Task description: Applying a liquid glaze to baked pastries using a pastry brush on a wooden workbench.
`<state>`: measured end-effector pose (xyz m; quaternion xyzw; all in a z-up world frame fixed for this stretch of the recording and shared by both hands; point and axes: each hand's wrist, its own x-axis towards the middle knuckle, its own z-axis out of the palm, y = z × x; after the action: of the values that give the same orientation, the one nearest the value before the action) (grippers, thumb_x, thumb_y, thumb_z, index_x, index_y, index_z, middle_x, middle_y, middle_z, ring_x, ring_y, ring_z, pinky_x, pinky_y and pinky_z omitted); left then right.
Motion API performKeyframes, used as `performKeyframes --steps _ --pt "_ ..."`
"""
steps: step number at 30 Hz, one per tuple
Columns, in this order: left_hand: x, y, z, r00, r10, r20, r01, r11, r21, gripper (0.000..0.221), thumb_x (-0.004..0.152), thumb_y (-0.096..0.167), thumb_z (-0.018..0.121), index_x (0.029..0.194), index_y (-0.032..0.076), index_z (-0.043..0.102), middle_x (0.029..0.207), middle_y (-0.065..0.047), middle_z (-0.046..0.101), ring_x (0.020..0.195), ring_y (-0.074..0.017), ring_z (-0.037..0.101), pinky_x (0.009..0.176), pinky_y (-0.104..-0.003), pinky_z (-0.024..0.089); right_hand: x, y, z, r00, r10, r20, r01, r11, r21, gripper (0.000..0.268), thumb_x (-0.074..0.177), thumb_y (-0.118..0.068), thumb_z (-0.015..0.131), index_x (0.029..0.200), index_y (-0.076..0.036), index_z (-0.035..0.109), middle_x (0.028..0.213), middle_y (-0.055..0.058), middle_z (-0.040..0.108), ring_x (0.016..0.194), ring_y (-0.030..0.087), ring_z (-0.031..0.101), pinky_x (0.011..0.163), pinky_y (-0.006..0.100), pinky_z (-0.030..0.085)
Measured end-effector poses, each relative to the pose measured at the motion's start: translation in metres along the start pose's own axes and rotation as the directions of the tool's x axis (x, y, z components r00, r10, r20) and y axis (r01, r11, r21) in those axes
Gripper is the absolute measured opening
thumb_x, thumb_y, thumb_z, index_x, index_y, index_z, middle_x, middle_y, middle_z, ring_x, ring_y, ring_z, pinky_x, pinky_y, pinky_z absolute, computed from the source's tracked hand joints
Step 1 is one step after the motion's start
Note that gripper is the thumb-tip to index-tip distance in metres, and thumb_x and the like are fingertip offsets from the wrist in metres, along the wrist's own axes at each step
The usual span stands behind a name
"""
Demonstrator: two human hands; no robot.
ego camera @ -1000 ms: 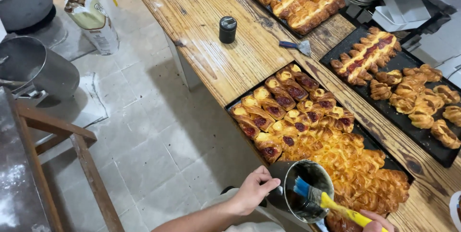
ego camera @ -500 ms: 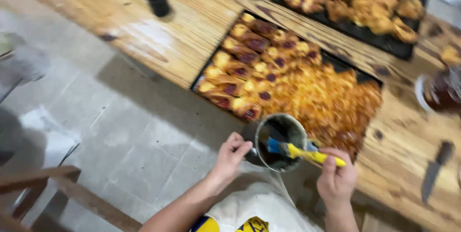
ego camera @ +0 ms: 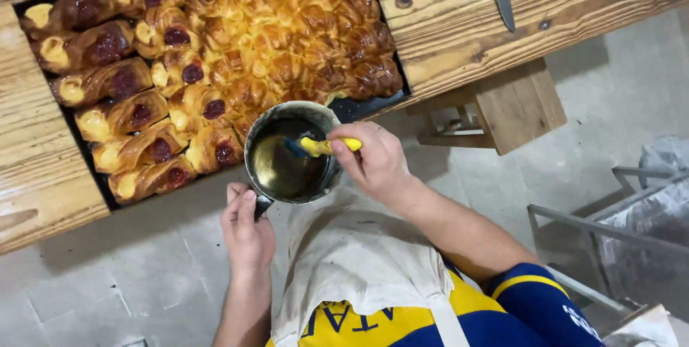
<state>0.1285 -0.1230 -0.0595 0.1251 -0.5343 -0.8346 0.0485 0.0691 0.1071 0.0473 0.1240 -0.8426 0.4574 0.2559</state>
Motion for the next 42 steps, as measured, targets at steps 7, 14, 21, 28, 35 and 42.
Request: performKeyframes --steps 7,14,21,28,35,42 --pt "0.008 0.002 0.024 0.997 -0.072 0.019 0.071 0.997 0.016 0.023 0.101 0.015 0.059 0.079 0.009 0.061 0.094 -0.002 0.037 0.087 -0.0111 0.039 0.079 -0.024 0.038 0.01 0.015 -0.028 0.985 0.169 0.042 -0.17 0.985 0.013 0.025 0.107 -0.026 0.052 0.104 -0.008 0.069 0.087 0.007 0.07 0.072 0.026 0.067 0.067 0.034 0.054" --pt "0.013 0.003 0.043 0.991 -0.133 0.008 0.133 0.991 -0.025 0.026 0.101 0.017 0.059 0.077 0.009 0.053 0.094 -0.001 0.039 0.089 -0.0144 0.043 0.083 -0.028 0.042 0.017 0.062 -0.072 0.925 0.373 0.075 -0.38 0.917 0.119 0.03 0.11 -0.027 0.046 0.111 -0.006 0.066 0.085 0.003 0.062 0.06 0.008 0.048 0.05 0.024 0.036" --pt "0.013 0.009 0.049 0.988 -0.157 0.004 0.157 0.987 -0.039 0.026 0.099 0.027 0.065 0.081 0.01 0.058 0.098 -0.001 0.039 0.097 -0.016 0.043 0.095 -0.031 0.04 0.021 0.133 -0.101 0.824 0.503 -0.261 -0.446 0.86 0.249 0.031 0.112 -0.037 0.044 0.105 -0.011 0.058 0.09 0.003 0.059 0.063 0.007 0.048 0.06 0.022 0.046" --pt "0.01 0.017 0.051 0.994 -0.111 -0.02 0.11 0.994 -0.018 0.028 0.098 0.027 0.066 0.075 0.012 0.06 0.094 0.001 0.04 0.092 -0.0137 0.041 0.087 -0.028 0.037 -0.004 0.205 -0.104 0.876 0.392 -0.279 -0.461 0.852 -0.249 0.031 0.113 -0.033 0.045 0.106 -0.008 0.062 0.093 0.006 0.07 0.076 0.021 0.07 0.068 0.034 0.051" --pt "0.003 0.02 0.044 0.994 -0.091 -0.056 0.09 0.996 -0.006 0.03 0.098 0.027 0.067 0.074 0.01 0.063 0.095 0.0 0.041 0.094 -0.0145 0.044 0.089 -0.028 0.04 -0.017 0.2 -0.079 0.998 0.043 -0.038 -0.055 0.92 -0.388 0.031 0.114 -0.024 0.045 0.105 -0.002 0.064 0.096 0.01 0.073 0.074 0.022 0.068 0.06 0.033 0.05" --pt "-0.001 0.028 0.031 0.99 -0.103 -0.1 0.099 0.994 -0.04 0.021 0.095 0.031 0.07 0.084 0.013 0.071 0.104 0.001 0.049 0.108 -0.0155 0.048 0.103 -0.03 0.042 -0.011 0.21 -0.093 0.981 0.148 0.125 -0.045 0.802 -0.596 0.028 0.113 -0.028 0.046 0.108 -0.007 0.063 0.097 0.012 0.074 0.074 0.034 0.069 0.059 0.047 0.05"
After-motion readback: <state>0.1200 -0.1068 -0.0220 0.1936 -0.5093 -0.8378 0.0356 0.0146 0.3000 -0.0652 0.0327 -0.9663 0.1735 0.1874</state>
